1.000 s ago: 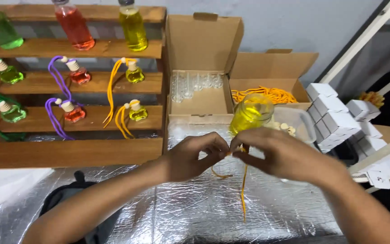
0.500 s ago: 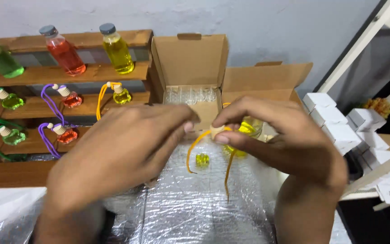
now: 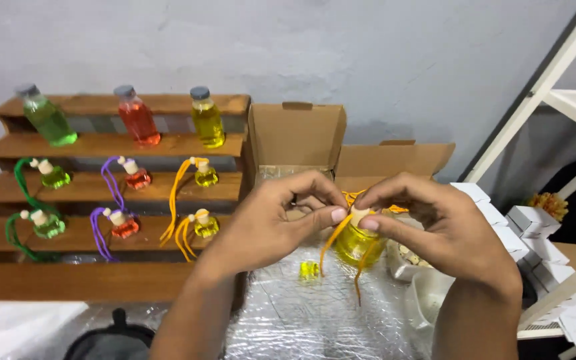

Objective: Assembling small perfume bottle components by threading cords through caps and placing them in pouches.

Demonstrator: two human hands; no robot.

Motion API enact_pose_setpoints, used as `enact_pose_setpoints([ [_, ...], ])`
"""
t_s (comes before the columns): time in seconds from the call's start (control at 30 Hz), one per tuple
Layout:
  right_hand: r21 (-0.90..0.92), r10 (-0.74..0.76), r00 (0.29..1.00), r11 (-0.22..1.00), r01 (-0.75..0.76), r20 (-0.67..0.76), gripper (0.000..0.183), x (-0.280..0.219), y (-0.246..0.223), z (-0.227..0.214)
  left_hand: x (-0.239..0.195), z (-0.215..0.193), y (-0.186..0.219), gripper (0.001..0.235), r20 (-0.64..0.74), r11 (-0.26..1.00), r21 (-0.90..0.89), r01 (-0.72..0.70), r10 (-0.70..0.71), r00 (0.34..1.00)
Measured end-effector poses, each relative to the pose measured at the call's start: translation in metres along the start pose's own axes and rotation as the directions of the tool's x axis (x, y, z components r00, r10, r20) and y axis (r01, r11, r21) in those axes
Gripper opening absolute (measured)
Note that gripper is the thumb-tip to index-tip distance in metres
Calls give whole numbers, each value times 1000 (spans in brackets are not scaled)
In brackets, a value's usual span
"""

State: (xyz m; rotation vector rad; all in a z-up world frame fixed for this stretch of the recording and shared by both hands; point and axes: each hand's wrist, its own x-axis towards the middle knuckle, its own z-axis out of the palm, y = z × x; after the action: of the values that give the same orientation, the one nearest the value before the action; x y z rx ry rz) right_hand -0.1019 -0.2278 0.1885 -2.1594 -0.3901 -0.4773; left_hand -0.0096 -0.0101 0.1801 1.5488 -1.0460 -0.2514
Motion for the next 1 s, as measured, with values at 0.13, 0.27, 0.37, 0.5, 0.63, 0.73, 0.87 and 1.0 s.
enact_pose_setpoints([
  [0.13,-41,94,995,995,-96,-45,18,4,-5,4,-3,-10,5,26,25,996,84,-30,28,999],
  [0.27,-53,65,997,997,-62,50,20,10,8,7,-7,-12,10,15,56,990,50,135,-138,989],
  [0.37,-124,13,962,992,22,272,20,14,14,4,-3,-13,16,8,188,928,343,148,-222,957],
  [0.5,-167,66,832,985,32,550,8,5,7,3,-3,-3,41,19,336,641,754,143,-563,755],
  [0.63,-465,402,608,883,-60,685,9,2,-2,12,13,16,76,38,291,375,924,77,-820,493],
  [0.73,-408,352,650,910,-69,674,12,0,2,13,15,22,24,29,521,593,804,-43,-669,530],
  [0.87,-488,444,581,868,-91,682,11,5,5,20,-28,26,-65,19,567,827,561,-38,-351,745],
  [1.0,-131,124,779,990,-55,615,14,-8,29,66,-71,25,-112,17,418,983,-68,169,-125,900],
])
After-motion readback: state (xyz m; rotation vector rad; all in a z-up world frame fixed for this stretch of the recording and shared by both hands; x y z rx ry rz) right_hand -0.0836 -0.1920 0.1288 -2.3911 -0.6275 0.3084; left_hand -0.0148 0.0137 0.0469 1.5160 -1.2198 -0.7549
